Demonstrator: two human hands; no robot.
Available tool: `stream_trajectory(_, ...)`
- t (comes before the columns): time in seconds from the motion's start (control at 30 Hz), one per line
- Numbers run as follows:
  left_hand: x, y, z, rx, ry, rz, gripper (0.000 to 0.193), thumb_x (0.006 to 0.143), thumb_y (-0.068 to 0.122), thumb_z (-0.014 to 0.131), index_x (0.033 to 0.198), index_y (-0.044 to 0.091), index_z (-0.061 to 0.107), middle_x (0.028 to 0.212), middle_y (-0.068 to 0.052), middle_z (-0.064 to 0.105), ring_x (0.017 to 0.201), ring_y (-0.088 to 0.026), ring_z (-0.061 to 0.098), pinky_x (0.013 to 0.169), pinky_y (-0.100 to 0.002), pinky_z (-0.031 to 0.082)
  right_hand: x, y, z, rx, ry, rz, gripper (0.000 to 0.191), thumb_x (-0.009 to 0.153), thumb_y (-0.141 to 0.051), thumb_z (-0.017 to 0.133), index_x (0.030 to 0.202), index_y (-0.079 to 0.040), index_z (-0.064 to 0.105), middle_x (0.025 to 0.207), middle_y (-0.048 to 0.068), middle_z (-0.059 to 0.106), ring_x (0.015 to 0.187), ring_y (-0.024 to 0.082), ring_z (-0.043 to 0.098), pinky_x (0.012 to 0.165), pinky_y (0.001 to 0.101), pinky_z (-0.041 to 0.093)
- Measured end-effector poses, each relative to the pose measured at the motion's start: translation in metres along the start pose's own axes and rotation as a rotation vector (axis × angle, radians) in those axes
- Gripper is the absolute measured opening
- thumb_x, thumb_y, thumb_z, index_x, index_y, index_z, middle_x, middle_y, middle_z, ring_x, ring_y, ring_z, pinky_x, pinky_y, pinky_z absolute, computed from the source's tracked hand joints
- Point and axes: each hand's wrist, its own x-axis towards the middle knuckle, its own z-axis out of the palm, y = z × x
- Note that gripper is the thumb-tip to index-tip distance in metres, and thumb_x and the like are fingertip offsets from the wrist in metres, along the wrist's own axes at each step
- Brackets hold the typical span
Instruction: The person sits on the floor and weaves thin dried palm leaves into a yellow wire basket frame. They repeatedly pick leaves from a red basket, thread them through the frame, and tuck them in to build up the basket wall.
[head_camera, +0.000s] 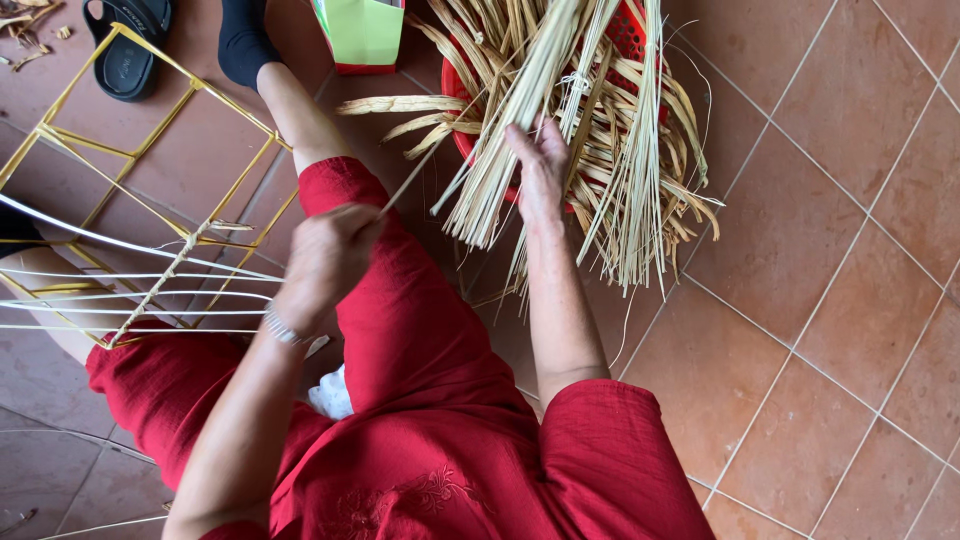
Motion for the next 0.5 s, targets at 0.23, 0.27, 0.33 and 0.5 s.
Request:
stream_trajectory(0.23,-0.139,-0.061,-0.103,0.17,0.059,-0.304,0.018,0.095,0.011,0.076,0.112,0.005,0.077,0.1,-0.013,0.075,0.086,-0.024,0.072,0.075,-0.035,0.056,0.076,0.062,-0.041,-0.217,0.156,-0.03,0.015,0.098,-0.011,0.081,0.102,0.001,0.072,0.089,0.013,0.064,0.076,0.023,0.057,0.071,0.0423,0.052)
stream_trajectory(0.27,-0.162,-0.066,-0.114,0.096,0.089,-0.418,0.018,0.096,0.01,0.076,0.114,0.004,0.077,0.09,-0.01,0.073,0.077,-0.02,0.068,0.07,-0.032,0.053,0.08,0.064,-0.043,-0.27,0.193,0.01,0.014,0.095,-0.012,0.078,0.104,-0.002,0.072,0.092,0.011,0.067,0.079,0.021,0.062,0.073,0.0406,0.056)
stream_trajectory(0.33,-0.194,-0.075,-0.12,-0.102,0.122,-0.58,0.019,0.097,0.007,0.075,0.115,0.002,0.077,0.083,-0.005,0.071,0.071,-0.014,0.062,0.066,-0.026,0.051,0.088,0.065,-0.047,-0.379,0.242,0.048,0.019,0.097,-0.014,0.075,0.11,-0.002,0.07,0.097,0.01,0.068,0.08,0.019,0.063,0.072,0.0375,0.055)
stream_trajectory(0.5,-0.234,-0.073,-0.103,-0.474,0.128,-0.589,0.022,0.093,0.003,0.07,0.115,0.0,0.074,0.1,-0.001,0.073,0.093,-0.008,0.067,0.08,-0.017,0.053,0.056,0.019,-0.008,-0.634,0.337,-0.395,0.03,0.101,-0.021,0.068,0.124,-0.002,0.064,0.109,0.008,0.07,0.08,0.016,0.067,0.069,0.0299,0.054)
